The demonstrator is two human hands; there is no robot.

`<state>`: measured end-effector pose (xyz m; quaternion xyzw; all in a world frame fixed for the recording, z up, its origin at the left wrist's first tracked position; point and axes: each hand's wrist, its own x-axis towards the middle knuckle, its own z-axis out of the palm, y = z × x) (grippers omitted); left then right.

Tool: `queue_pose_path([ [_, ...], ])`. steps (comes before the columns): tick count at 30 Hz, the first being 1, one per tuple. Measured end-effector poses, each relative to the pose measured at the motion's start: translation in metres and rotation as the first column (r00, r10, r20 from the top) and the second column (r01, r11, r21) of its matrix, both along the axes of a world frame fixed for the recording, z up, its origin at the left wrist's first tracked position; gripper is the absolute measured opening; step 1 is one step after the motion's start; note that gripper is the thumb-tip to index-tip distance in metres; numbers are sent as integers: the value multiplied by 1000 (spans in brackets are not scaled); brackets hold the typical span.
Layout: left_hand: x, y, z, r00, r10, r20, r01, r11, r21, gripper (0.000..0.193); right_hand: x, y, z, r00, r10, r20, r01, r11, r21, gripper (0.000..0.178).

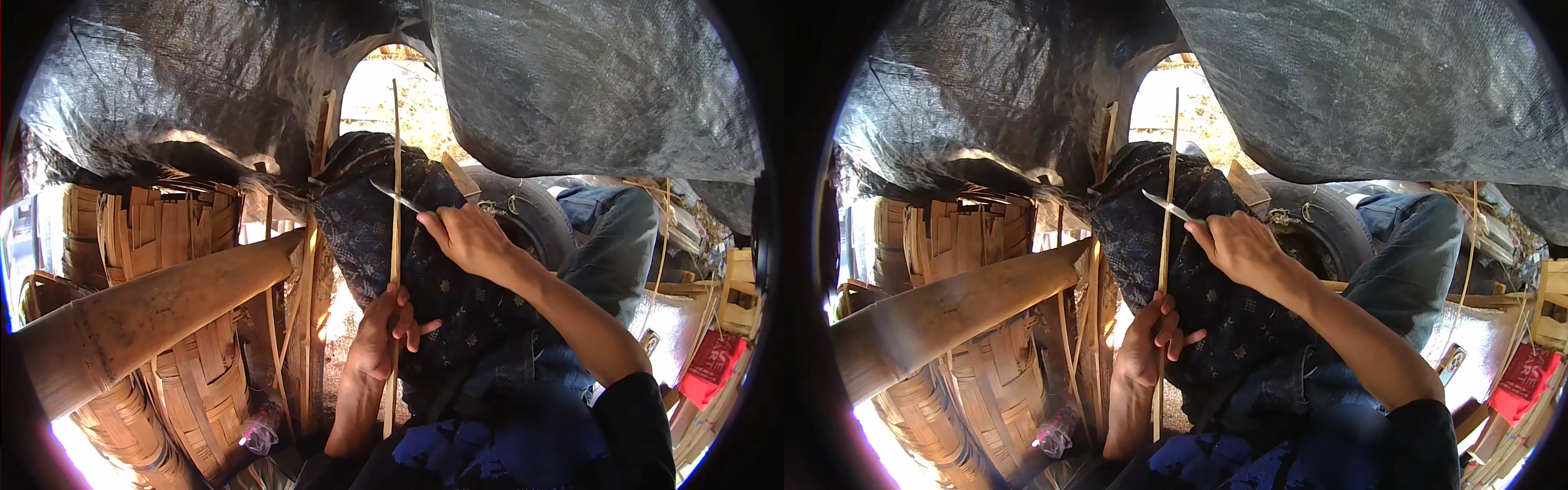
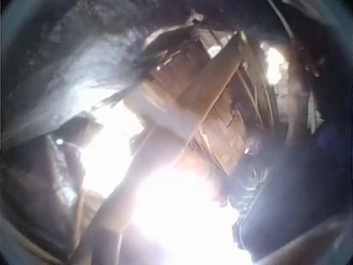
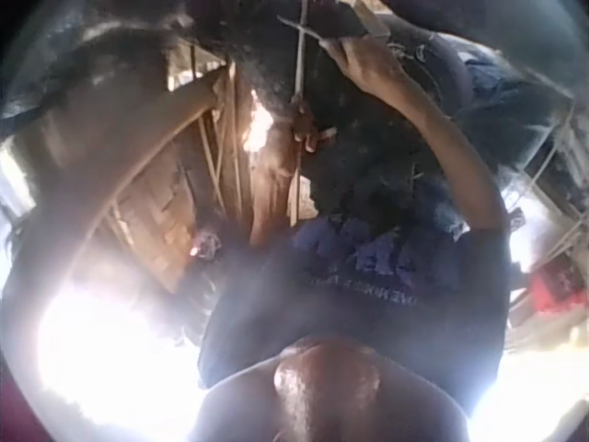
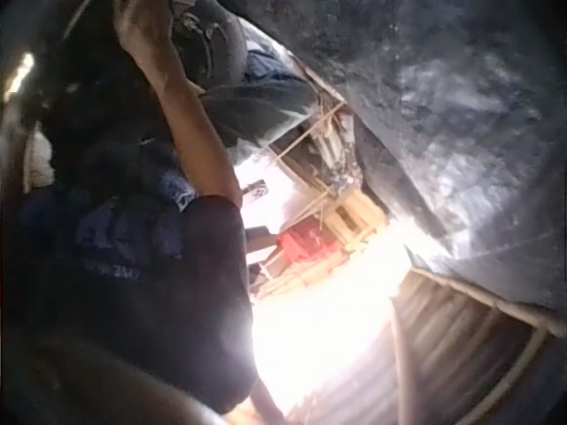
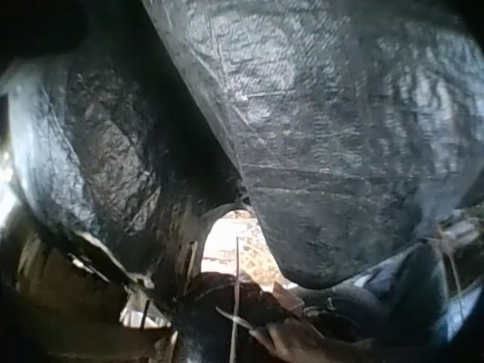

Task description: The person holds a bamboo strip and scrapes along it using a knife.

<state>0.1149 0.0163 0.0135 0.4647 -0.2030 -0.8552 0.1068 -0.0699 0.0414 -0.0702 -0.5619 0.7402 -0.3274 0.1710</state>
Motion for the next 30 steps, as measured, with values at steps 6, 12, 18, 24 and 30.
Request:
queue_pose_path([
  [6,0,4,6,999,-6,40,6,1000,-1,26,-6,-23,-26,992,127,-19,-128,991,-30,32],
  [12,8,1,-10,979,117,-168,-92,985,147,25,-33,-67,-32,983,0,-185,-65,936,-345,36],
  [18,15,-2,-14,891,328,-315,-205,908,365,26,-21,-17,38,938,153,310,-183,981,69,36],
  [24,17,-2,-23,764,470,-441,-174,809,561,26,-8,20,15,987,148,64,-134,973,-188,25],
  [30,9,4,-19,752,540,-377,-243,760,603,26,-8,10,16,968,235,90,-240,970,42,33],
])
